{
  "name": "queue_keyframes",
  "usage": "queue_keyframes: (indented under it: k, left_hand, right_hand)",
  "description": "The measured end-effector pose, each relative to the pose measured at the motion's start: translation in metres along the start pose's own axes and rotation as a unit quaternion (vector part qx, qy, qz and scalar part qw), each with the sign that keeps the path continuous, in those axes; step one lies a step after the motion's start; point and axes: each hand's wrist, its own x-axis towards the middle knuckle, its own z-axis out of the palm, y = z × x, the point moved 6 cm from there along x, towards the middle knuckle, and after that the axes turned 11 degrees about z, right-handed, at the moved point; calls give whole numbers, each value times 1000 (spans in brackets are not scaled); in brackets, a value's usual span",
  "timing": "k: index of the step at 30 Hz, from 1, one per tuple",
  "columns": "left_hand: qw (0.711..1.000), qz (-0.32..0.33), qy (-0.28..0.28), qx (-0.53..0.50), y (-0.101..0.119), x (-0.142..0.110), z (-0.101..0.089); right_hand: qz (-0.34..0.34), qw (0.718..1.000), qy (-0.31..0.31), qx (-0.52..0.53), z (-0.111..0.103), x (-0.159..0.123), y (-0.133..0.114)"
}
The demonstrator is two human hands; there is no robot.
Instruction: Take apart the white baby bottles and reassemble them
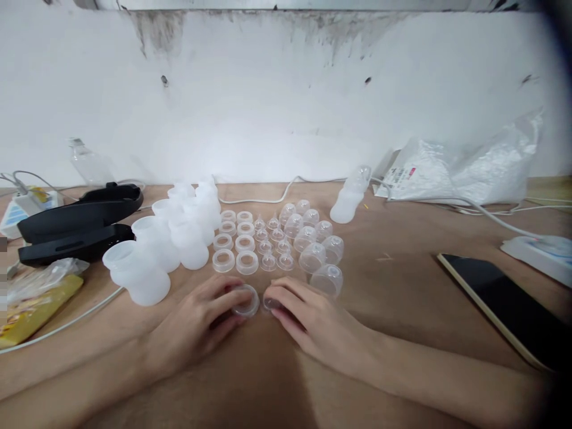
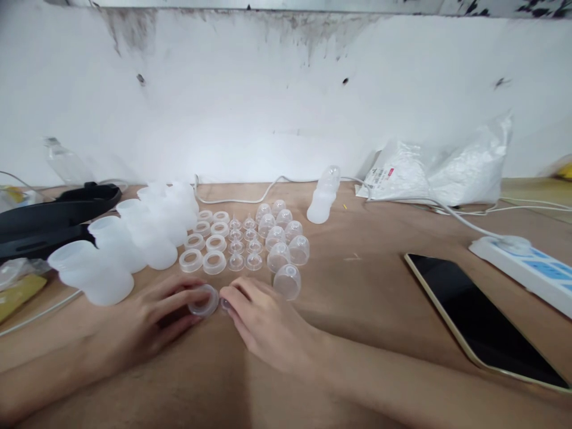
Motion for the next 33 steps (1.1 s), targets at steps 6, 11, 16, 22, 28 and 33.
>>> queue_keyframes:
  k: [6,11,16,22,28,33]
  left_hand:
    - [979,-80,110,-151,-8,7,-9]
    - [905,-130,179,-364,-18,22,1]
    - [881,-149,173,-415,-20,25,10]
    - [876,-159,164,-425,-21,23,13]
    - [893,-119,153,-407,-17,24,13]
    - [892,-103,156,-411,-14,26,13]
  right_hand:
    - [5,981,123,150,-21,6,1]
    - [-22,956,228,185,-31,9,3]
    - [-3,957,216,195,-19,9,13]
    - [-12,974,188,126,-17,9,13]
    - [-159,979,129,21,-17,12,-6]
    - [-215,970,115,-7,-18,9,-15]
